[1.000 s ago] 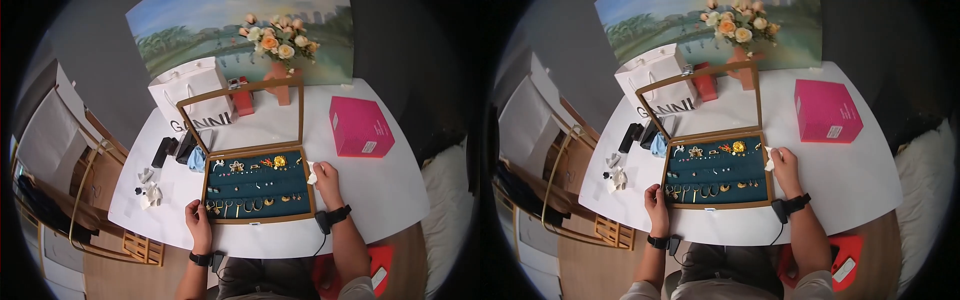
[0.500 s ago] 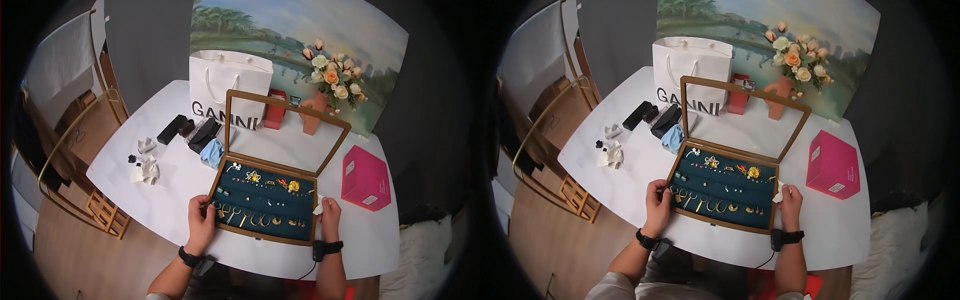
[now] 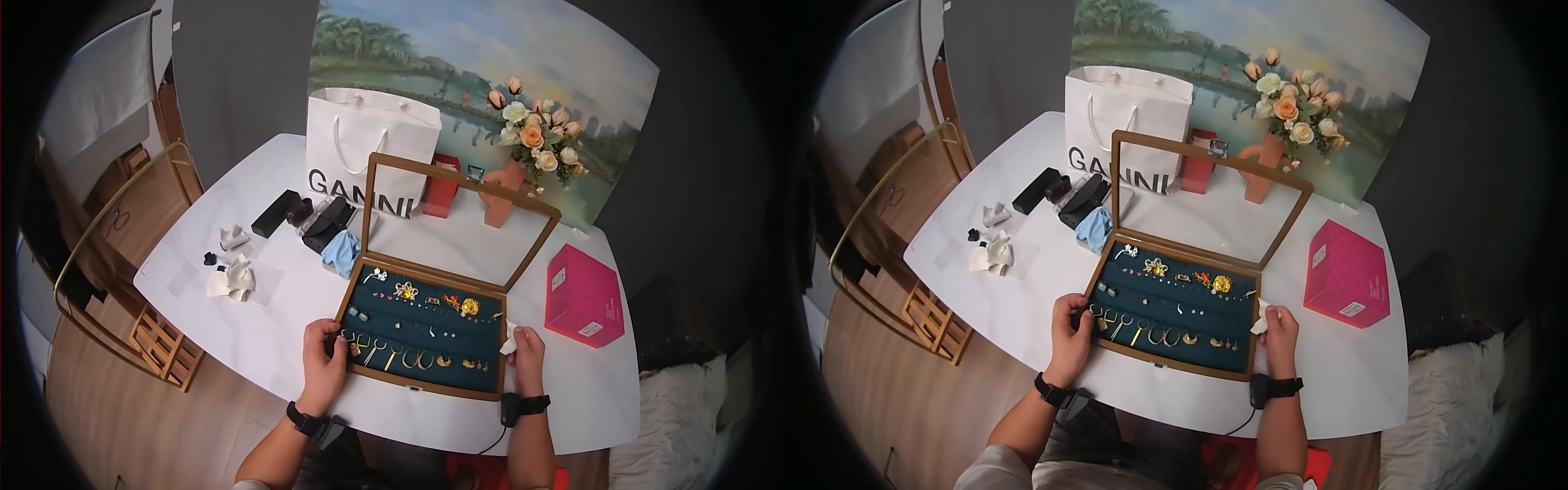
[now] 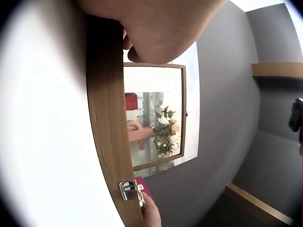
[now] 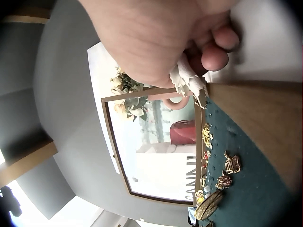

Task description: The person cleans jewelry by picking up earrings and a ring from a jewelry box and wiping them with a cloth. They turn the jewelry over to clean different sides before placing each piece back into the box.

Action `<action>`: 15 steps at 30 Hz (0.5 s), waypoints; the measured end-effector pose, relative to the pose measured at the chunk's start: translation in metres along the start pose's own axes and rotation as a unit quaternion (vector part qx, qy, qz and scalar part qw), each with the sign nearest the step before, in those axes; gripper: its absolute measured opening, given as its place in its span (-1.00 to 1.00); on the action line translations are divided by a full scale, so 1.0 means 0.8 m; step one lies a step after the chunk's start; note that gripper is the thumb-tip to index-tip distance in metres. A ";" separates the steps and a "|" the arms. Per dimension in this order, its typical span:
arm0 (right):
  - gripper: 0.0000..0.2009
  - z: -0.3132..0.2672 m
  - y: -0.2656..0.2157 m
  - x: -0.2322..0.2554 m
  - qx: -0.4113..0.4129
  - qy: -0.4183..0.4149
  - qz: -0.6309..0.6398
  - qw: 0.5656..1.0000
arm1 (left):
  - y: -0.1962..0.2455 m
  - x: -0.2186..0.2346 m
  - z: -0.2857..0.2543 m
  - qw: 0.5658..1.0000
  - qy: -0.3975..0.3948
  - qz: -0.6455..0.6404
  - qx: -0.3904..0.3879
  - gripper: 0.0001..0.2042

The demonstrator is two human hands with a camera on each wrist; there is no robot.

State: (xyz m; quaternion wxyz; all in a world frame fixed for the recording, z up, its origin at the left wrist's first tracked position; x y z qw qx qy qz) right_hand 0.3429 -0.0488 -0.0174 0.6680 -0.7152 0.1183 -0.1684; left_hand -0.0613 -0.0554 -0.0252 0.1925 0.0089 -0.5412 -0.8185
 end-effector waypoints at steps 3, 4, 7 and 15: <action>-0.74 0.000 0.003 0.001 0.002 -0.001 0.006 1.000 | 0.000 0.000 -0.001 1.000 0.001 -0.001 -0.004 -0.76; -0.74 0.001 0.003 0.002 0.001 -0.003 0.005 1.000 | -0.001 0.000 -0.001 1.000 0.000 -0.001 -0.005 -0.76; -0.74 -0.005 0.001 0.001 -0.005 -0.010 -0.001 1.000 | 0.001 -0.001 -0.004 1.000 0.009 -0.004 -0.003 -0.76; -0.74 -0.008 0.002 -0.002 -0.007 -0.021 0.003 1.000 | -0.002 -0.003 -0.007 1.000 -0.003 0.014 -0.007 -0.75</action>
Point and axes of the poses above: each hand's wrist, its own z-axis towards the middle knuckle, its own x-axis out of the back of the hand, y = z × x, the point moved 1 cm from there along z, towards the middle knuckle, and after that the axes turned 2 degrees about -x, right-handed, at the moved point
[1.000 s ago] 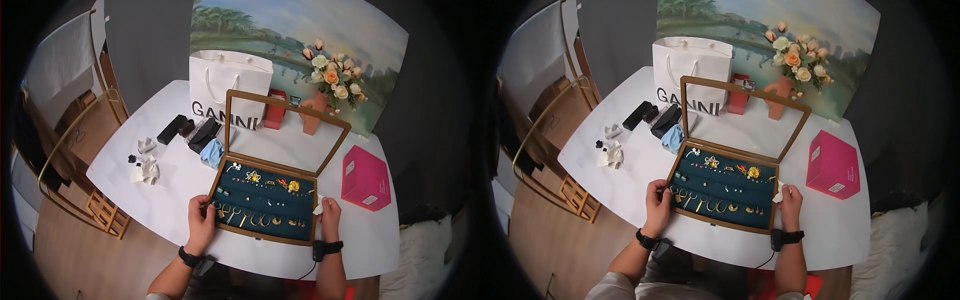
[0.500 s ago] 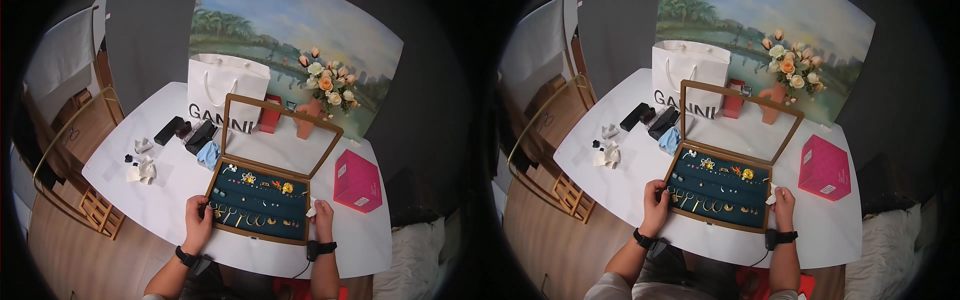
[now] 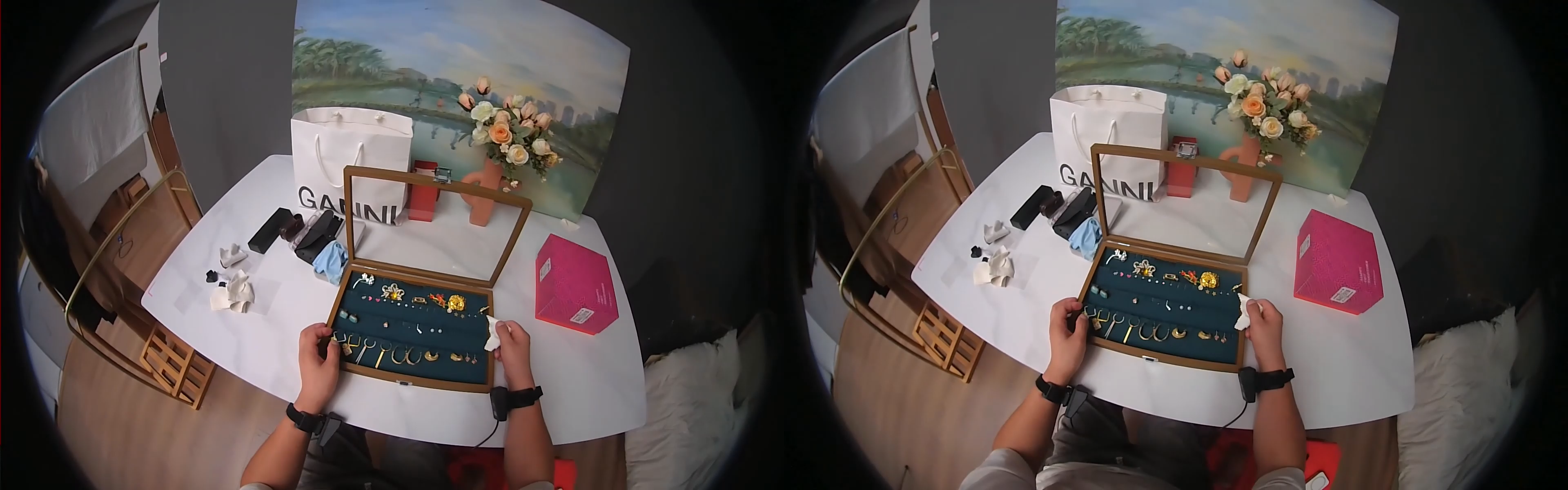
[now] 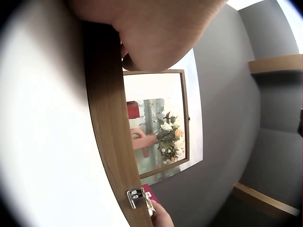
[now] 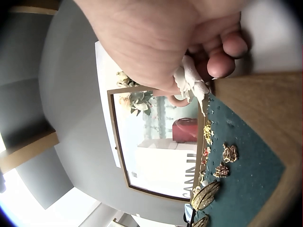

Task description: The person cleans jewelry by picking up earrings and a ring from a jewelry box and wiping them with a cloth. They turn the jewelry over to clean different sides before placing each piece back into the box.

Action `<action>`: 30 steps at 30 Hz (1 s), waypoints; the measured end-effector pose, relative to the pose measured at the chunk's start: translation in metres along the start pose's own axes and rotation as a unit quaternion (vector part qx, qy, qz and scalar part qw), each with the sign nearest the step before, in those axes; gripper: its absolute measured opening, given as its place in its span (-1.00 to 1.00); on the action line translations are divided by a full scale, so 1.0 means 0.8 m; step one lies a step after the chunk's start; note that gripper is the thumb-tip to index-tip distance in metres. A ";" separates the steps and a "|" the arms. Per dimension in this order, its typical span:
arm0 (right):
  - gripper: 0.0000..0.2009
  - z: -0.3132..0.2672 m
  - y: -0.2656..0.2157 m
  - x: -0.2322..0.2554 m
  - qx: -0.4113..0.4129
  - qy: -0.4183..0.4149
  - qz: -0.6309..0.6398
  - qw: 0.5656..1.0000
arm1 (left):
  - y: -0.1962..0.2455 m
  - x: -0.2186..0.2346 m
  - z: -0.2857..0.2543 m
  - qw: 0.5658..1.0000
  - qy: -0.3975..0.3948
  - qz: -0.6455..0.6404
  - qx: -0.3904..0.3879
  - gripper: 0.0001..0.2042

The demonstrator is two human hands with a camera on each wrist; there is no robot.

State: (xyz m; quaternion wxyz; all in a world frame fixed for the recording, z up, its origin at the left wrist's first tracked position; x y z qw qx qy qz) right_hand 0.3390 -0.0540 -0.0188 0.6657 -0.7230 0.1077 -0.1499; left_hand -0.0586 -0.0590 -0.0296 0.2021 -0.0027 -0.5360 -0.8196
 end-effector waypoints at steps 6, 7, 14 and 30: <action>-0.72 0.001 0.003 0.000 0.011 -0.001 -0.008 1.000 | 0.006 -0.001 -0.001 1.000 0.002 0.012 -0.013 -0.75; -0.72 0.001 0.003 0.001 0.011 0.003 -0.011 1.000 | 0.005 -0.001 -0.001 1.000 0.003 0.011 -0.014 -0.75; -0.73 0.004 0.008 0.002 0.016 0.003 -0.020 1.000 | -0.009 0.000 0.000 0.998 0.004 0.037 -0.045 -0.77; -0.73 0.001 0.002 -0.001 0.004 0.007 -0.037 0.999 | 0.004 -0.001 0.000 0.999 -0.002 0.028 -0.017 -0.83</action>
Point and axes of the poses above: each hand's wrist, its own z-axis towards the middle knuckle, its own x-axis out of the back of the hand, y = z × x, the point moved 1 cm from there along z, towards the middle knuckle, and after that the axes turned 2 degrees about -x, right-handed, at the moved point
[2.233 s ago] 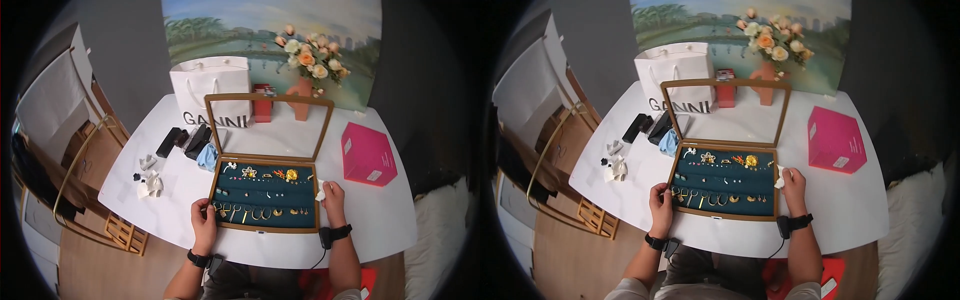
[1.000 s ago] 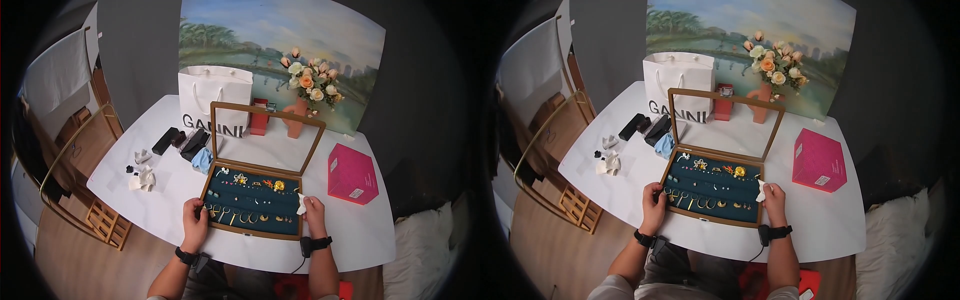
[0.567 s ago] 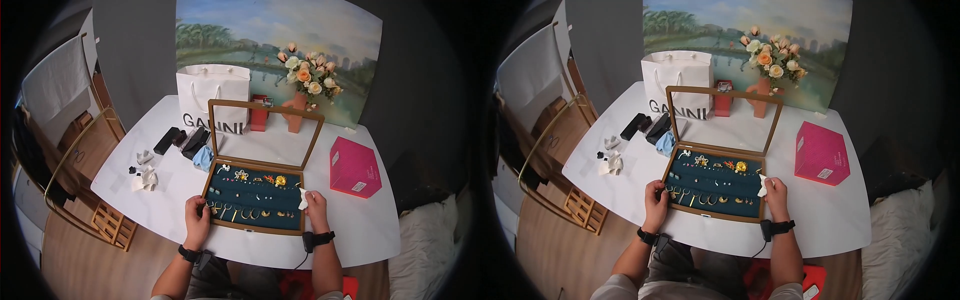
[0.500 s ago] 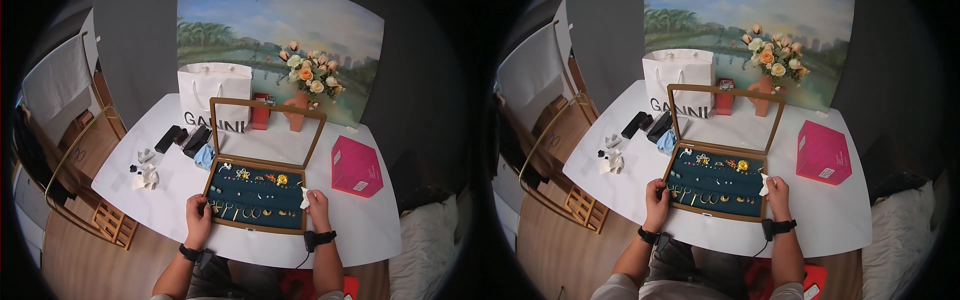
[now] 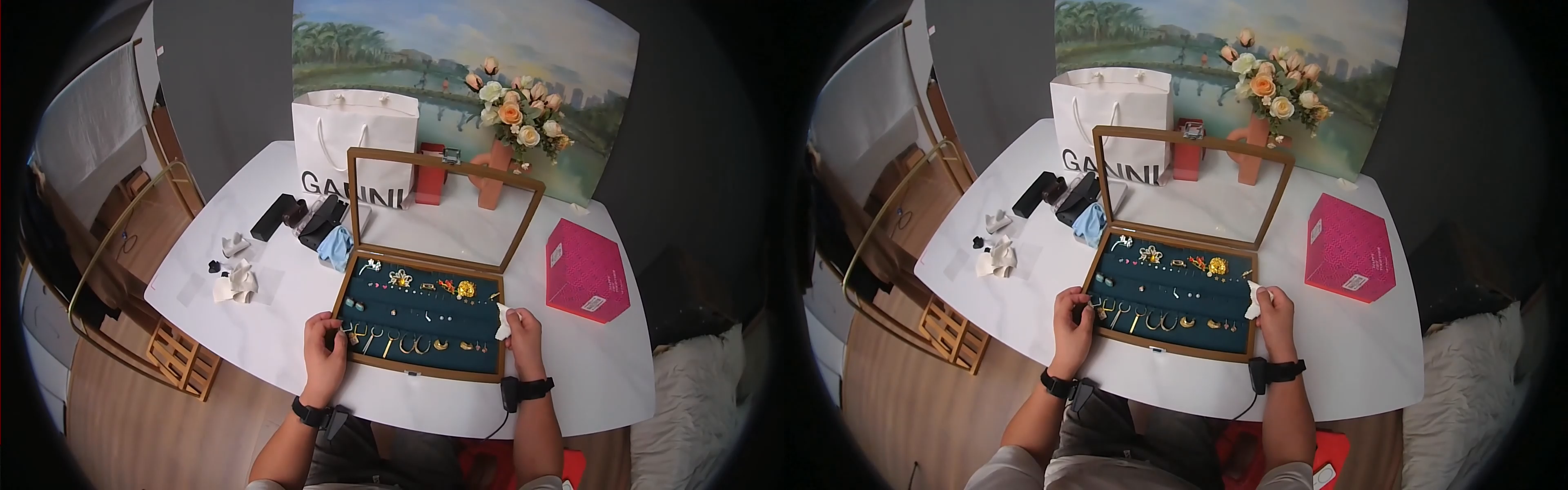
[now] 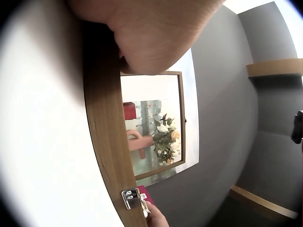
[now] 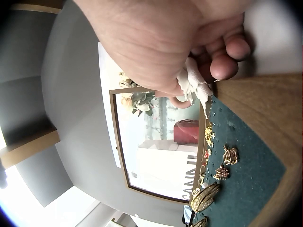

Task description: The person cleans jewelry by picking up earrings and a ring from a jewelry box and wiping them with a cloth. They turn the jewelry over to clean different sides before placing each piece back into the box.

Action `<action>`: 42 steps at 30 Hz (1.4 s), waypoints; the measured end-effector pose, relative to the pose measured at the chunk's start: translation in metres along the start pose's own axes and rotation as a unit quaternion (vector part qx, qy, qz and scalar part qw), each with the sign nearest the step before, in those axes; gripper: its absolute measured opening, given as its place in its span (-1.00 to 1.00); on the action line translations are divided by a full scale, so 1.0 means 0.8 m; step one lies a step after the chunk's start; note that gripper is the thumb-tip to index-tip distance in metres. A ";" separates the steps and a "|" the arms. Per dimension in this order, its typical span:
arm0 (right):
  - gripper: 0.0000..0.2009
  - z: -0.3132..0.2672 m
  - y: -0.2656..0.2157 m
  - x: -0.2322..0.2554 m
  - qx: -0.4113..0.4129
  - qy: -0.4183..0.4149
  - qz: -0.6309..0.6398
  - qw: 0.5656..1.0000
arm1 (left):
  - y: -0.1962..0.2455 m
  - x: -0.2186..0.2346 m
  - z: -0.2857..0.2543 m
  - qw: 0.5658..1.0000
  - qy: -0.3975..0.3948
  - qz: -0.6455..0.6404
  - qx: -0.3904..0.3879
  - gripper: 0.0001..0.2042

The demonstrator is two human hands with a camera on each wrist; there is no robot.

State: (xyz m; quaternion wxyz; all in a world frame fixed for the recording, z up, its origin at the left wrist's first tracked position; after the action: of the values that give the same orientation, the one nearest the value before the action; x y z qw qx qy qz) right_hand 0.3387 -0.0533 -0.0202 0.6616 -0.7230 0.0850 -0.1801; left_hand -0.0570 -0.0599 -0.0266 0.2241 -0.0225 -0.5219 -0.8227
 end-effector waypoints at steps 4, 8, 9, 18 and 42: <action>-0.73 0.000 -0.001 0.000 -0.006 -0.002 0.009 1.000 | -0.005 0.002 0.001 1.000 -0.007 0.004 -0.001 -0.84; -0.72 0.002 0.002 0.002 -0.003 -0.006 0.010 1.000 | 0.000 0.001 0.001 1.000 0.002 0.014 -0.003 -0.85; -0.72 0.002 0.002 0.002 -0.001 -0.007 0.011 1.000 | 0.004 0.002 0.001 1.000 0.001 0.014 0.001 -0.86; -0.74 0.002 0.004 0.001 0.003 -0.005 0.008 1.000 | 0.009 0.002 0.000 1.000 -0.005 0.002 0.013 -0.87; -0.74 0.002 0.005 0.000 0.009 -0.002 0.003 1.000 | 0.009 0.003 0.000 1.000 -0.013 0.010 0.017 -0.89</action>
State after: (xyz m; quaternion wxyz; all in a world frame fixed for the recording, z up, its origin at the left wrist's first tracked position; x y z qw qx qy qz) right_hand 0.3399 -0.0521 -0.0242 0.6688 -0.7170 0.0840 -0.1776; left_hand -0.0565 -0.0629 -0.0200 0.2256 -0.0345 -0.5381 -0.8114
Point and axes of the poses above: each hand's wrist, its own z-axis towards the middle knuckle, its own x-axis out of the back of the hand, y = z × x, the point moved 1 cm from there along z, towards the middle knuckle, and after that the axes turned 2 degrees about -x, right-handed, at the moved point
